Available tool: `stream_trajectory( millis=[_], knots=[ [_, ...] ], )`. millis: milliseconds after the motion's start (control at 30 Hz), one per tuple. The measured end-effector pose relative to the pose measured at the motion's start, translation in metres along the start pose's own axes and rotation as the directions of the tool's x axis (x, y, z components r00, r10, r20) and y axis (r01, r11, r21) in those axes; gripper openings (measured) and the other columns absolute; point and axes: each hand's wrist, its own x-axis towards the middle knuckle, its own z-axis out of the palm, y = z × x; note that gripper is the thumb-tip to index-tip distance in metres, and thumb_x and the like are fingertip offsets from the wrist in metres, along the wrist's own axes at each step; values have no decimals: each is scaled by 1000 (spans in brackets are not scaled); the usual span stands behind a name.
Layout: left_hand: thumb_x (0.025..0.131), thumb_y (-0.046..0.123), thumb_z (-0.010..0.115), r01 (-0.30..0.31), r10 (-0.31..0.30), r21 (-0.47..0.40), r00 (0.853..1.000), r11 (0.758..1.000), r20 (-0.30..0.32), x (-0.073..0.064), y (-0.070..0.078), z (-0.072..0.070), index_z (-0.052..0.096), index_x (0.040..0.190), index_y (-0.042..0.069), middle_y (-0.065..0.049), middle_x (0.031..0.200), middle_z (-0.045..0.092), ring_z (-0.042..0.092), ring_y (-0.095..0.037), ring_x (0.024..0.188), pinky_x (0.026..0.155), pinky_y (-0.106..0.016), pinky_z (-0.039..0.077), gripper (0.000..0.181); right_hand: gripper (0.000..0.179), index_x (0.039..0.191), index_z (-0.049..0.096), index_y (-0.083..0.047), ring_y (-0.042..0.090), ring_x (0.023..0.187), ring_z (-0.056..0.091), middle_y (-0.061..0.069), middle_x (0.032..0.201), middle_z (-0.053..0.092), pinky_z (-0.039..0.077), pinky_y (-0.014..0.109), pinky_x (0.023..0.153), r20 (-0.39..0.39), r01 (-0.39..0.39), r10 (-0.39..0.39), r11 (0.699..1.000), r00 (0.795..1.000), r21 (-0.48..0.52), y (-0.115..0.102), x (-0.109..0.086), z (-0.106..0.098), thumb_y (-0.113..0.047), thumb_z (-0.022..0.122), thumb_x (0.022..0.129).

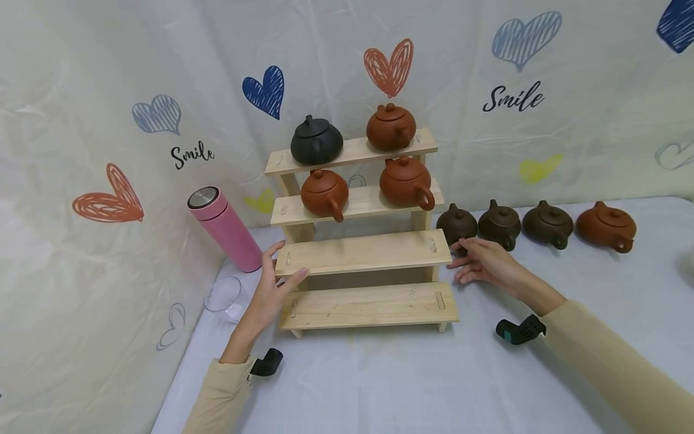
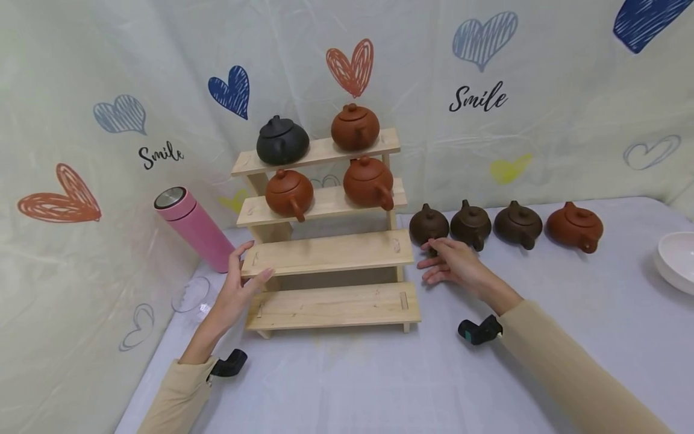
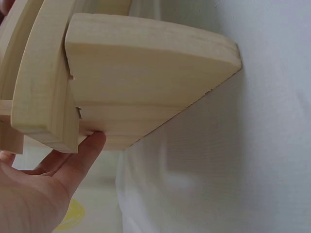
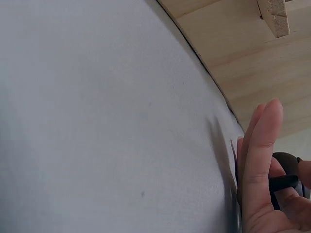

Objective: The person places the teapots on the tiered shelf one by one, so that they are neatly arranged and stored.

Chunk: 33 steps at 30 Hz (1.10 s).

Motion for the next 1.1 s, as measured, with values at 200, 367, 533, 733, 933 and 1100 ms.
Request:
stream_trajectory(
  millis=[200,367,533,733,933,1100],
  knots=[
    [101,20,69,-4,4,-1,1000,1000,2,0,2,0,10,162,13,-27,148,36,43,-37,138,114,-59,34,85,41,125,51,4,11,76,69,9,102,71,60,28,71,-23,4,-3,1000,1000,28,1,2,1,-34,38,115],
    [101,20,69,3,-3,-7,1000,1000,7,1,1,1,10,163,14,-26,145,36,43,-37,137,113,-59,33,85,40,118,51,5,10,74,66,5,98,71,58,26,69,-62,14,-12,999,998,32,5,2,0,-33,38,116],
    [101,20,68,8,-8,-5,1000,1000,7,0,1,2,10,163,16,-26,144,37,45,-37,136,112,-57,35,85,38,115,51,5,11,74,65,4,95,70,58,26,68,-92,51,-48,998,995,24,7,-1,3,-31,38,116],
    [102,20,68,-1,1,3,1000,1000,6,-1,4,1,10,162,15,-26,145,37,45,-37,136,112,-58,35,84,38,111,53,5,12,72,64,5,93,70,58,28,63,-126,124,-121,992,985,18,-2,-13,7,-30,41,115],
    [101,19,69,7,-7,10,1000,1000,-5,-1,2,0,11,163,14,-26,144,38,46,-38,135,111,-58,37,85,37,109,54,1,14,72,63,5,92,69,57,31,61,-140,135,-147,986,979,-94,-19,-35,10,-34,43,114],
    [101,18,70,4,-3,5,1000,1000,-7,-1,2,0,12,162,14,-27,146,38,46,-38,135,113,-58,36,85,40,110,53,-1,17,71,62,7,94,67,56,33,62,-119,102,-123,980,985,-169,-34,-65,6,-40,42,114]
  ],
)
